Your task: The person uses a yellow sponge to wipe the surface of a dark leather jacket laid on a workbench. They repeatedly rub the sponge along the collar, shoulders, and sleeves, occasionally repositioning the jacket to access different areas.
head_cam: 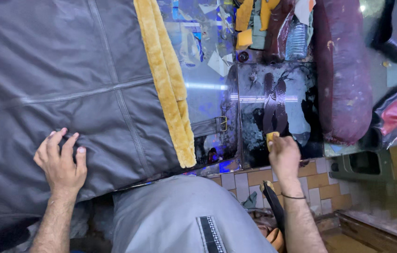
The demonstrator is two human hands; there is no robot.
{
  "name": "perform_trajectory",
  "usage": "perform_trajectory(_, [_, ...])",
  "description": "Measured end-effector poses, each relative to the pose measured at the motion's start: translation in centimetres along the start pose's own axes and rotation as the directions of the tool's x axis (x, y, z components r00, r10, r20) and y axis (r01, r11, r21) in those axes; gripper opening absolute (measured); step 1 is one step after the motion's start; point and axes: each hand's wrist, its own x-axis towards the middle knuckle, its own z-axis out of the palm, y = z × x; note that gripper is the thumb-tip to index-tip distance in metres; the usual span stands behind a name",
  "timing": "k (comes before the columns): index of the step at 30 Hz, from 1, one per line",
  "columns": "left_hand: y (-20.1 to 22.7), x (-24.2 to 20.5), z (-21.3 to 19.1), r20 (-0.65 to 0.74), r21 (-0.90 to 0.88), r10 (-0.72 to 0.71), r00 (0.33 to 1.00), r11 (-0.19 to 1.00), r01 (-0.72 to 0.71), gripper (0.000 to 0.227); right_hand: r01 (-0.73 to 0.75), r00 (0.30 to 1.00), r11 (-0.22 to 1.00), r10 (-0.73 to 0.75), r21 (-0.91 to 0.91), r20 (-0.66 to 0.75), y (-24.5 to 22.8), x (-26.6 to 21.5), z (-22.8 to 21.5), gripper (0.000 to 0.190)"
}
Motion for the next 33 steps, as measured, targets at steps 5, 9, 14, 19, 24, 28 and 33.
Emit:
perform_trajectory(5, [0.0, -0.3, -0.4, 0.011, -0.005, 0.003, 1.000, 1.000, -0.003, 0.029, -0.036, 0.987, 0.996, 0.048, 0.078, -0.153, -0.8, -1.8, 0.8, 0.023])
perform_trajectory(9, [0.4, 0.3, -0.1, -0.004, -0.011, 0.004, 1.000, 1.000, -0.004, 0.033, 0.064, 0.997, 0.998, -0.063, -0.015, 0.032, -0.9, -1.5, 0.4, 0.018])
perform_trajectory(14, [0.5, 0.8, -0.3, 0.003, -0.015, 0.010, 1.000, 1.000, -0.010, 0.034, 0.152, 0.988, 0.988, -0.152, -0.010, -0.017, -0.4, -1.7, 0.0, 0.027])
perform_trajectory(19, [0.5, 0.8, -0.6, -0.011, -0.016, 0.013, 1.000, 1.000, -0.013, 0.036, 0.149, 0.988, 0.984, -0.152, 0.098, 0.015, 1.0, -2.3, 0.9, 0.025])
perform_trajectory(24, [0.3, 0.7, -0.3, -0.016, -0.035, 0.000, 1.000, 0.999, 0.000, 0.037, 0.053, 0.996, 0.997, -0.049, 0.056, -0.076, 1.4, -3.9, 2.3, 0.015])
perform_trajectory(28, [0.8, 1.0, -1.1, -0.032, -0.081, -0.003, 0.999, 0.997, 0.000, 0.036, -0.242, 0.948, 0.794, 0.316, 0.557, -0.038, -0.7, -4.4, 2.4, 0.018])
perform_trajectory(33, [0.3, 2.4, -3.8, 0.096, -0.261, -0.042, 0.994, 0.963, 0.066, 0.034, 0.078, 0.880, -0.029, 0.472, 0.996, -0.055, -9.2, -6.5, 3.7, 0.045])
